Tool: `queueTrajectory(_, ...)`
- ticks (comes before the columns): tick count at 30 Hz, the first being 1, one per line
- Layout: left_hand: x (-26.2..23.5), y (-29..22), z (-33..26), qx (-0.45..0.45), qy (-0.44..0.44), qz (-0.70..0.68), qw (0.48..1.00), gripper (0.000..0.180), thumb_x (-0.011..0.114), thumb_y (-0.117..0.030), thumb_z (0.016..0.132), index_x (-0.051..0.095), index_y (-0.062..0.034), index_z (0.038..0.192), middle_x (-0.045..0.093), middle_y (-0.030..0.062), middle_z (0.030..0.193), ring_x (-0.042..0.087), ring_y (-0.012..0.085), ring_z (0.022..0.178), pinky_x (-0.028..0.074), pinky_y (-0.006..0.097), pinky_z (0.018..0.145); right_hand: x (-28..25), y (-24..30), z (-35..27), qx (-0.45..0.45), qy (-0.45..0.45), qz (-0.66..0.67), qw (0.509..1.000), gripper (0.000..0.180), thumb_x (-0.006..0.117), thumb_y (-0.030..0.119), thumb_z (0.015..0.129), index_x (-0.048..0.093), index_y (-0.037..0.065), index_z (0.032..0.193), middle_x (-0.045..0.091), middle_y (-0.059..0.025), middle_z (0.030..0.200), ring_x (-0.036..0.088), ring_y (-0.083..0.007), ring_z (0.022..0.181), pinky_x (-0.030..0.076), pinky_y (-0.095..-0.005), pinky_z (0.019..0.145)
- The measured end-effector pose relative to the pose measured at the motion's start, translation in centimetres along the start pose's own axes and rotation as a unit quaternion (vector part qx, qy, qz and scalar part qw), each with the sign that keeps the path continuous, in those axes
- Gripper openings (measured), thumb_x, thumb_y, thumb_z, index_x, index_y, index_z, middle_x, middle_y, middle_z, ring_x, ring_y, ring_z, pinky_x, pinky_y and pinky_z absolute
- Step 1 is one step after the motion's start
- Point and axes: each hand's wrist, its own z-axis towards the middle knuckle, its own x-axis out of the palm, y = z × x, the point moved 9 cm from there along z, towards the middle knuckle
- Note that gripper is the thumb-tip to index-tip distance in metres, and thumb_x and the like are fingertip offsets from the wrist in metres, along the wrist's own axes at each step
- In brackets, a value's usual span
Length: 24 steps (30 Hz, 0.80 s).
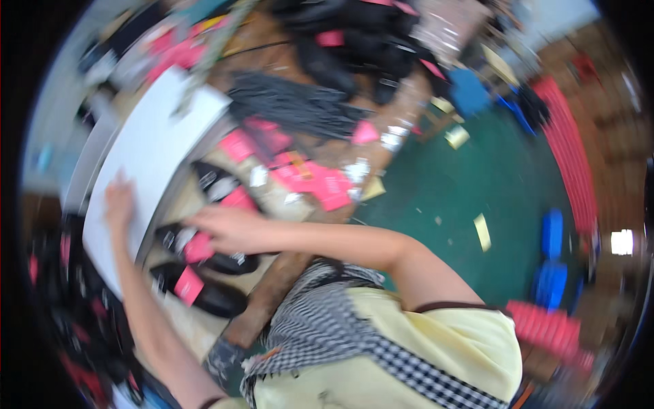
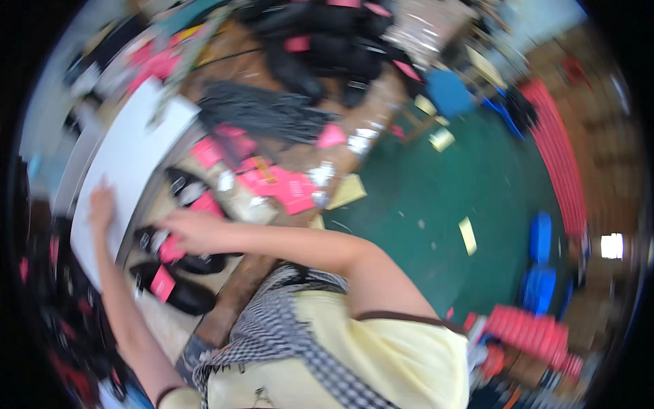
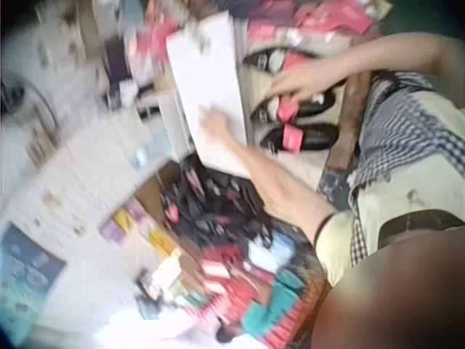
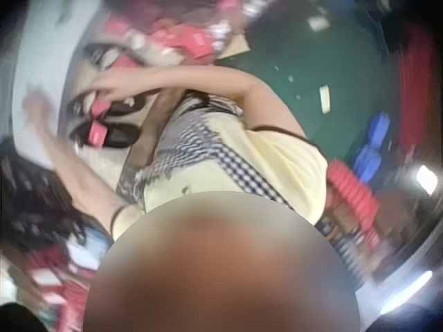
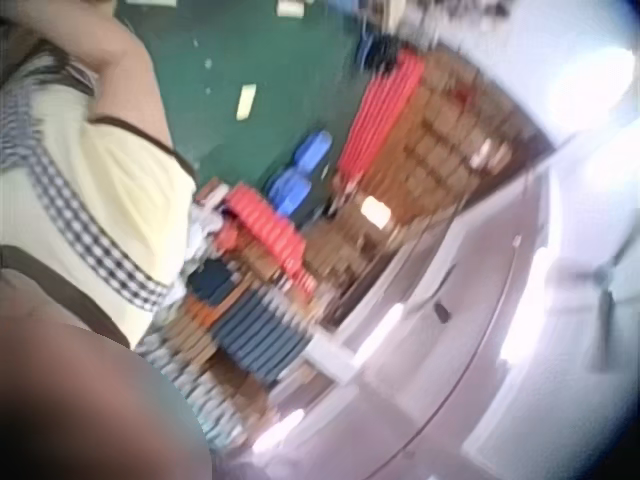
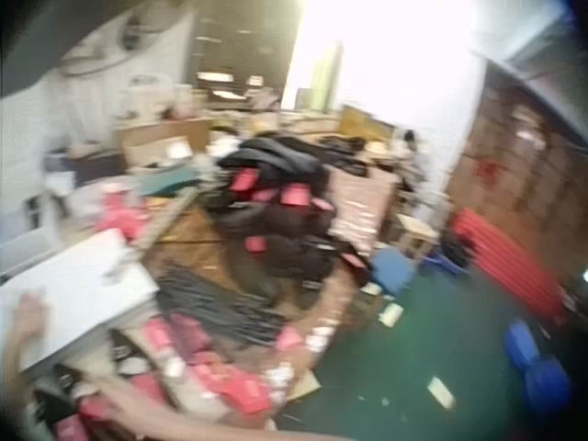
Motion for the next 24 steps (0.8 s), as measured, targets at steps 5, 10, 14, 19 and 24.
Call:
queueTrajectory(5, -10.6, -8.0, -7.8, -0.035, -0.261, -0.149, 0.953, 0.026, 0.063, -0.017, 0.086, 0.067, -0.0028, 0.106, 0.064, 0.0206, 0.104, 0.058, 0.0372, 0.102, 0.046, 0.044, 0.089, -5.9, 0.8, -5.2, 0.156, -0.069, 0.085, 0.982, 0.059, 0.065, 0.012, 0.089, 0.041, 0.004, 0.142, 0.050, -0.0179, 0.137, 0.057, -0.0274, 0.115, 0.051, -0.0364, 0.092)
queueTrajectory(10, -18.0, -25.8, -26.2, 0.165, -0.138, -0.469, 0.857, 0.027, 0.071, -0.022, 0.076, 0.065, -0.0038, 0.094, 0.059, 0.0182, 0.117, 0.062, 0.0315, 0.103, 0.045, 0.042, 0.096, -4.3, -2.7, -6.2, 0.322, -0.097, 0.562, 0.756, 0.065, 0.056, 0.031, 0.096, 0.029, 0.002, 0.148, 0.051, -0.0155, 0.136, 0.049, -0.0288, 0.128, 0.049, -0.0404, 0.099)
queueTrajectory(14, -19.4, -19.8, -27.1, 0.025, -0.234, -0.523, 0.820, 0.014, 0.071, -0.011, 0.071, 0.068, -0.0082, 0.085, 0.066, 0.0160, 0.112, 0.058, 0.0312, 0.114, 0.044, 0.043, 0.099, 1.2, 3.3, -5.8, 0.477, -0.010, 0.529, 0.702, 0.050, 0.054, 0.035, 0.098, 0.047, 0.002, 0.135, 0.061, -0.0089, 0.121, 0.063, -0.0213, 0.109, 0.051, -0.0372, 0.093)
queueTrajectory(19, -18.4, -13.6, -30.8, -0.165, -0.363, -0.435, 0.807, 0.025, 0.064, -0.005, 0.081, 0.063, 0.0000, 0.106, 0.064, 0.0237, 0.107, 0.068, 0.0287, 0.087, 0.054, 0.034, 0.073, 3.6, 3.5, -0.5, 0.219, 0.188, 0.325, 0.901, 0.061, 0.061, 0.012, 0.094, 0.031, -0.001, 0.146, 0.047, -0.0140, 0.141, 0.050, -0.0234, 0.127, 0.043, -0.0359, 0.104)
queueTrajectory(24, -11.9, -10.7, -31.2, -0.276, -0.226, -0.734, 0.577, 0.046, 0.053, -0.014, 0.093, 0.045, -0.0037, 0.137, 0.063, 0.0124, 0.107, 0.062, 0.0177, 0.088, 0.051, 0.031, 0.079, 7.5, 13.4, 0.7, -0.126, 0.192, -0.016, 0.973, 0.080, 0.074, 0.006, 0.079, 0.033, 0.001, 0.148, 0.037, -0.0237, 0.150, 0.036, -0.0316, 0.140, 0.033, -0.0400, 0.112)
